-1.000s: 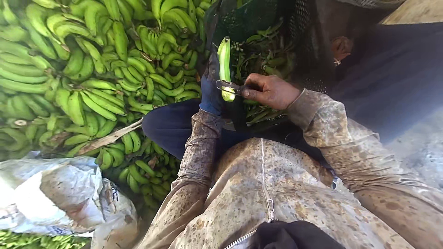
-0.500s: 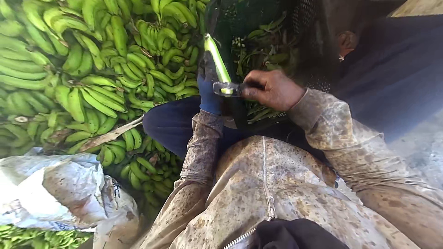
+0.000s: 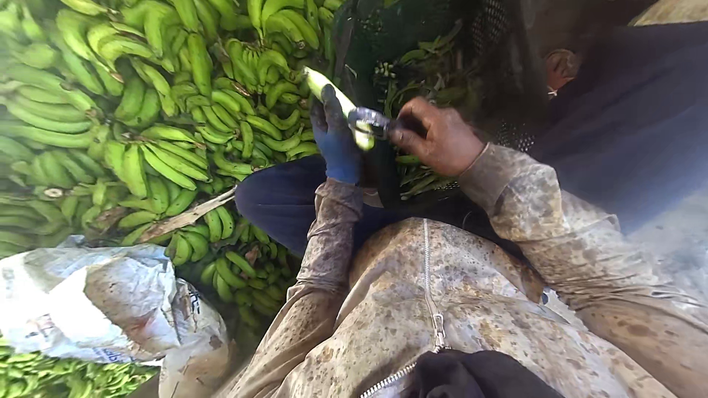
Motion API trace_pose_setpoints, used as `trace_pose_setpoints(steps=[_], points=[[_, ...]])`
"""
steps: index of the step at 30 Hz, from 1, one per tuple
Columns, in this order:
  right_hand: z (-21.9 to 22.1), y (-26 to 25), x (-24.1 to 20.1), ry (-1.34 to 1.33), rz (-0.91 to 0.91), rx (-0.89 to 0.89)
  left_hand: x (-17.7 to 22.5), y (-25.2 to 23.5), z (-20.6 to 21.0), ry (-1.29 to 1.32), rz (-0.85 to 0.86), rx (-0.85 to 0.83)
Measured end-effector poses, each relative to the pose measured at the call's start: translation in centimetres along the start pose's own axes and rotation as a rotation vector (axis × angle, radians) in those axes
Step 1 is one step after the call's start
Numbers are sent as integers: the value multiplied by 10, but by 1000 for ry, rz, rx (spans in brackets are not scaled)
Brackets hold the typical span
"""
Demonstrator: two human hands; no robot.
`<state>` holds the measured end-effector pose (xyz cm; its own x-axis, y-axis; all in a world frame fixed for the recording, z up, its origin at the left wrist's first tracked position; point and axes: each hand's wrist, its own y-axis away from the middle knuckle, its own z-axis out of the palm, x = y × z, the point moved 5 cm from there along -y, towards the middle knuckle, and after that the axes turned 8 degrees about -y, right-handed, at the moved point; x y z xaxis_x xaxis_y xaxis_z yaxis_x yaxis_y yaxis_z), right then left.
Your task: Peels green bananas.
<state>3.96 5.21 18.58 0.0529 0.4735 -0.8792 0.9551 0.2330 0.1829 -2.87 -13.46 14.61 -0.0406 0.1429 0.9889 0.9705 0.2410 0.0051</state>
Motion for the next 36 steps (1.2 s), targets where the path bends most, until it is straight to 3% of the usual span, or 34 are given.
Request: trace_pose_setpoints(steps=[1,2,5,7,10,12,14,16,19,24,27,32,34,36], points=[[15,-2,17,-120,-191,82,5,-6,3,-56,100,87],[21,-6,27,-174,-239,69,8,-11,6,-84,151,139],[17,-19,38,-176,-148,9,11,-5,19,-17,108,16],[5,-32,49,-164,-60,39,9,13,29,59,-59,-323],[-22,-45,74,-121,76,145,7,63,31,223,-543,-1048],[-41,-48,87,-100,139,227,10,76,32,275,-637,-1314],[-46,-40,88,-116,173,287,2,66,29,299,-514,-1172],[-49,-35,80,-124,187,319,-10,35,28,259,-338,-802],[-23,-23,73,-119,130,256,-27,11,18,164,-301,-201],[16,-15,62,-111,-41,131,-27,-11,16,300,-320,93],[23,-19,67,-71,6,91,-23,-10,15,301,-310,122],[17,-29,70,-120,14,124,-19,-3,27,241,-229,0],[9,-35,73,-140,25,138,-18,8,33,186,-190,-235],[-2,-39,76,-154,4,105,-18,19,36,117,-230,-593]])
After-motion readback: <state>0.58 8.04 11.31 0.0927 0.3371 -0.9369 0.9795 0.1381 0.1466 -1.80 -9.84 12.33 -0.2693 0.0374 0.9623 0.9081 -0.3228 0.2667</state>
